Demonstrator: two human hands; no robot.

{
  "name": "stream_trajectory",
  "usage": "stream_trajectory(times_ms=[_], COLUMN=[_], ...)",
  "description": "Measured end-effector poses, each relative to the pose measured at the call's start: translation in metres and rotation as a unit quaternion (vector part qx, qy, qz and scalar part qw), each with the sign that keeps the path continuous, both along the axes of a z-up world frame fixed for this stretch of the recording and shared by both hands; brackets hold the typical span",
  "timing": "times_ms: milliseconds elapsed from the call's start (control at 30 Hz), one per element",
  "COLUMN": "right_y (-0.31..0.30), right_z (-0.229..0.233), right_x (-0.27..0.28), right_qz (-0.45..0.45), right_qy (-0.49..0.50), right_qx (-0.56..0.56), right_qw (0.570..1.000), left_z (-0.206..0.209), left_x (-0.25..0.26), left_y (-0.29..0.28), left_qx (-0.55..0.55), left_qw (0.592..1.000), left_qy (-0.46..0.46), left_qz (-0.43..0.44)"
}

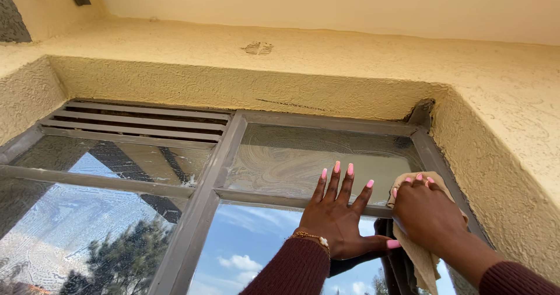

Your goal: The person wipes a window pane with a cloth, repeatedly dipping the cloth into a green basin of water and wringing it out between passes. The person cleans multiple sections of the window, including the frame and upper panes, on an outdoor balcony.

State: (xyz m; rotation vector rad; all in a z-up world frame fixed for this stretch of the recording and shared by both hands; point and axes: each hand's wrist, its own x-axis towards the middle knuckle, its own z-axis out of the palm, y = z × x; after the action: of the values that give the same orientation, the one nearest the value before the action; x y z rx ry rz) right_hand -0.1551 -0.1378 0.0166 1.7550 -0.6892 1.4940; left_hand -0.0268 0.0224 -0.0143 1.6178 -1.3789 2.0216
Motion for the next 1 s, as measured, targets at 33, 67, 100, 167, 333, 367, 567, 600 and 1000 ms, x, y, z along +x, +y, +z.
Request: stream_trajectory(times_ms=[33,67,100,167,333,367,567,600,1000], right_y=[-0.016,-0.031,-0.045,-0.069,-0.103,-0.105,-0.102,-0.095,0.051], right_z=[0.008,0.016,0.024,0.036,0.066,0.074,0.115,0.118,0.108], right_x=[0.005,0.010,0.012,0.015,0.023,0.027,0.049,0.054,0.109], right_qz=[-0.012,-0.022,-0.032,0.057,0.135,0.166,0.226,0.229,0.354], right_qy=[-0.008,-0.016,-0.025,-0.034,-0.051,-0.061,-0.124,-0.140,-0.031], right_qx=[-0.022,-0.047,-0.071,-0.073,-0.046,-0.038,-0.026,-0.032,-0.139], right_qw=[1.000,0.999,0.997,0.995,0.989,0.984,0.966,0.963,0.924], left_z=[-0.001,-0.001,-0.001,-0.001,0.003,0.004,0.008,0.007,0.005], left_x=[-0.001,-0.001,0.000,0.005,0.034,0.042,0.068,0.067,0.076], left_y=[0.002,0.006,0.010,0.023,0.070,0.079,0.100,0.102,0.104], left_qx=[0.006,0.010,0.014,0.007,0.009,0.005,-0.122,-0.012,-0.060], left_qw=[1.000,1.000,0.999,0.999,0.996,0.995,0.985,0.994,0.997], left_qy=[0.009,0.018,0.026,0.038,0.076,0.082,-0.086,0.080,0.009], left_qz=[-0.005,-0.009,-0.012,0.001,0.054,0.064,0.089,0.073,0.046])
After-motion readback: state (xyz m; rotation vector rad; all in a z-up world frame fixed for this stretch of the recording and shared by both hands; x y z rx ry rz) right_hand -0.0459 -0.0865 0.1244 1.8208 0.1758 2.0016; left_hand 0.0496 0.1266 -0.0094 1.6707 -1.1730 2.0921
